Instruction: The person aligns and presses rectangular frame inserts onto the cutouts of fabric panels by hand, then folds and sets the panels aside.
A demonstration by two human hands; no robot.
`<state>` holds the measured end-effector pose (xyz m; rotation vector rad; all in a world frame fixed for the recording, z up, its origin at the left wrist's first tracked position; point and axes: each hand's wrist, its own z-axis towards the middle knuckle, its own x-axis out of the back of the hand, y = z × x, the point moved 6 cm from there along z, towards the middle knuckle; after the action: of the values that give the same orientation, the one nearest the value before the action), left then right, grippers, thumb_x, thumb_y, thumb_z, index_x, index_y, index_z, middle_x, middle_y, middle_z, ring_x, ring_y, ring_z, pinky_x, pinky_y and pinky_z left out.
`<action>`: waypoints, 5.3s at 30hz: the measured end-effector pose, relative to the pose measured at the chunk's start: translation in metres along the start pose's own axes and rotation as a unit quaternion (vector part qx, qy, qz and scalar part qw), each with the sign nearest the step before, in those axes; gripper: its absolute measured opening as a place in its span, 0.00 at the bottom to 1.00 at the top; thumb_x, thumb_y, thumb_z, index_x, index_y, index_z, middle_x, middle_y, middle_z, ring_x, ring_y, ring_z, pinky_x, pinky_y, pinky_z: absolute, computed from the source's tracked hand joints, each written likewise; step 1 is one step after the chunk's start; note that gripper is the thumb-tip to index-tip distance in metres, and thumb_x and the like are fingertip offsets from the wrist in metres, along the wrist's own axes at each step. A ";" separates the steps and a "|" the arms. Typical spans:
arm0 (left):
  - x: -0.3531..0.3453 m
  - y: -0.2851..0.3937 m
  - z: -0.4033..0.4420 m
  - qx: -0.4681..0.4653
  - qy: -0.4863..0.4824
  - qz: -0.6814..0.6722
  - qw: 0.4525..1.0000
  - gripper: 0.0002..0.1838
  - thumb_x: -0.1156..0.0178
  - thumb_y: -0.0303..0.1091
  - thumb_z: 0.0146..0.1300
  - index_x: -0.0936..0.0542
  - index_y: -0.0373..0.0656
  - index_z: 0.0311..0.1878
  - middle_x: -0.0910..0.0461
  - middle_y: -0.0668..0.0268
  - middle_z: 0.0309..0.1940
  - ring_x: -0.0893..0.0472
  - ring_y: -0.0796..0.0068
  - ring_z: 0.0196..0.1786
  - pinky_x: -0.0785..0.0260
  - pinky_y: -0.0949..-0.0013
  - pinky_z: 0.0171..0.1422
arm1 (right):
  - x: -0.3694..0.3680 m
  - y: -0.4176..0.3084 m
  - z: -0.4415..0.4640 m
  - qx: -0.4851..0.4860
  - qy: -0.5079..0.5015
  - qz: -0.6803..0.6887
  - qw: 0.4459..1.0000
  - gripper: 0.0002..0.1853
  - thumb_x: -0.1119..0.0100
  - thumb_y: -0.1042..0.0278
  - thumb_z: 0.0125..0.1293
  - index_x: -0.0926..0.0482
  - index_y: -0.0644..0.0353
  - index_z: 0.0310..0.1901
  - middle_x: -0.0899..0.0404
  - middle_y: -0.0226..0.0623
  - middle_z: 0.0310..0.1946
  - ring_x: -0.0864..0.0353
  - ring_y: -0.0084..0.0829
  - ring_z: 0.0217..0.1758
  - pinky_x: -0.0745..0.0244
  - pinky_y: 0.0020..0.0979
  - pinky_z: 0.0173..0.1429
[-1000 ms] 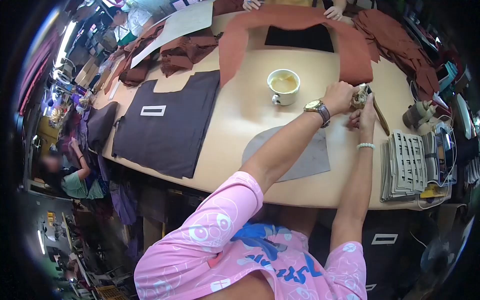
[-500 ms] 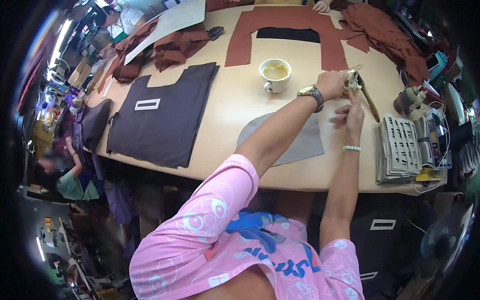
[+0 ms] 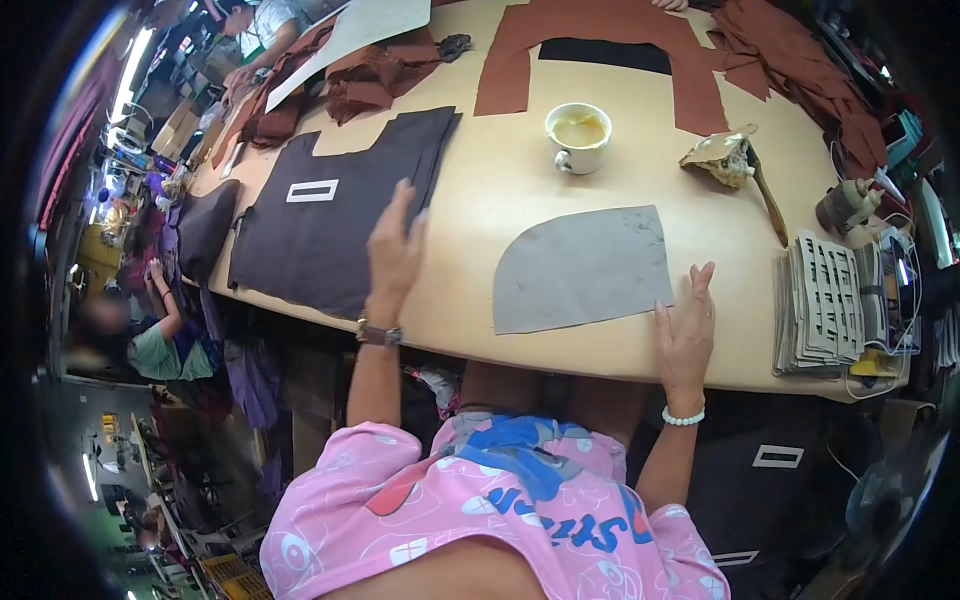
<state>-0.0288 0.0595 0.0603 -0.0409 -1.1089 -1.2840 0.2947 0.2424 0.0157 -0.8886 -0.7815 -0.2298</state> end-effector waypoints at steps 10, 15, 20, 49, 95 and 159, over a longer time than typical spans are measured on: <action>0.014 -0.094 -0.046 0.014 0.000 0.211 0.977 0.18 0.46 0.38 0.65 0.23 0.37 0.52 0.25 0.54 0.55 0.28 0.52 0.58 0.37 0.56 0.61 | -0.017 -0.006 -0.013 0.009 -0.033 -0.109 0.993 0.38 0.46 0.60 0.63 0.51 0.64 0.70 0.36 0.46 0.65 0.44 0.47 0.70 0.53 0.51 0.70; 0.023 -0.104 -0.038 0.041 0.012 0.148 0.988 0.15 0.47 0.37 0.66 0.20 0.39 0.49 0.21 0.55 0.49 0.24 0.53 0.54 0.34 0.57 0.59 | -0.021 -0.022 -0.030 -0.021 -0.012 -0.085 0.996 0.38 0.44 0.62 0.62 0.49 0.65 0.69 0.32 0.44 0.62 0.42 0.45 0.69 0.53 0.51 0.69; 0.050 -0.133 -0.019 0.243 0.008 -0.085 0.966 0.21 0.51 0.42 0.70 0.27 0.27 0.36 0.31 0.65 0.18 0.39 0.84 0.26 0.42 0.72 0.30 | -0.027 -0.021 -0.015 -0.072 0.005 -0.049 0.996 0.39 0.42 0.64 0.60 0.49 0.63 0.70 0.31 0.42 0.61 0.41 0.43 0.69 0.56 0.56 0.69; -0.024 0.145 -0.106 -0.170 -0.239 -0.259 0.920 0.21 0.38 0.33 0.58 0.24 0.34 0.53 0.24 0.49 0.53 0.26 0.52 0.57 0.35 0.58 0.62 | -0.010 -0.031 0.015 -0.063 -0.042 0.130 0.989 0.43 0.43 0.80 0.55 0.57 0.70 0.70 0.43 0.60 0.66 0.42 0.44 0.71 0.48 0.33 0.72; -0.066 0.055 -0.083 -0.110 -0.285 0.100 0.947 0.42 0.43 0.57 0.59 0.41 0.35 0.68 0.45 0.47 0.69 0.47 0.49 0.72 0.56 0.41 0.70 | 0.035 0.038 0.094 0.070 0.079 -0.349 0.931 0.52 0.34 0.67 0.52 0.59 0.56 0.72 0.29 0.50 0.54 0.29 0.47 0.55 0.33 0.39 0.59; -0.069 0.060 -0.091 -0.108 -0.230 0.111 0.961 0.44 0.45 0.61 0.59 0.40 0.31 0.66 0.45 0.48 0.69 0.47 0.50 0.72 0.57 0.40 0.70 | -0.056 -0.066 -0.001 0.077 -0.161 -0.461 0.869 0.26 0.52 0.63 0.63 0.34 0.57 0.64 0.46 0.44 0.69 0.54 0.48 0.74 0.62 0.57 0.73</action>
<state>0.0836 0.0784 -0.0013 -0.6400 -1.3067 -1.2153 0.2234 0.1929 0.0167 -0.3386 -1.4900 -0.8625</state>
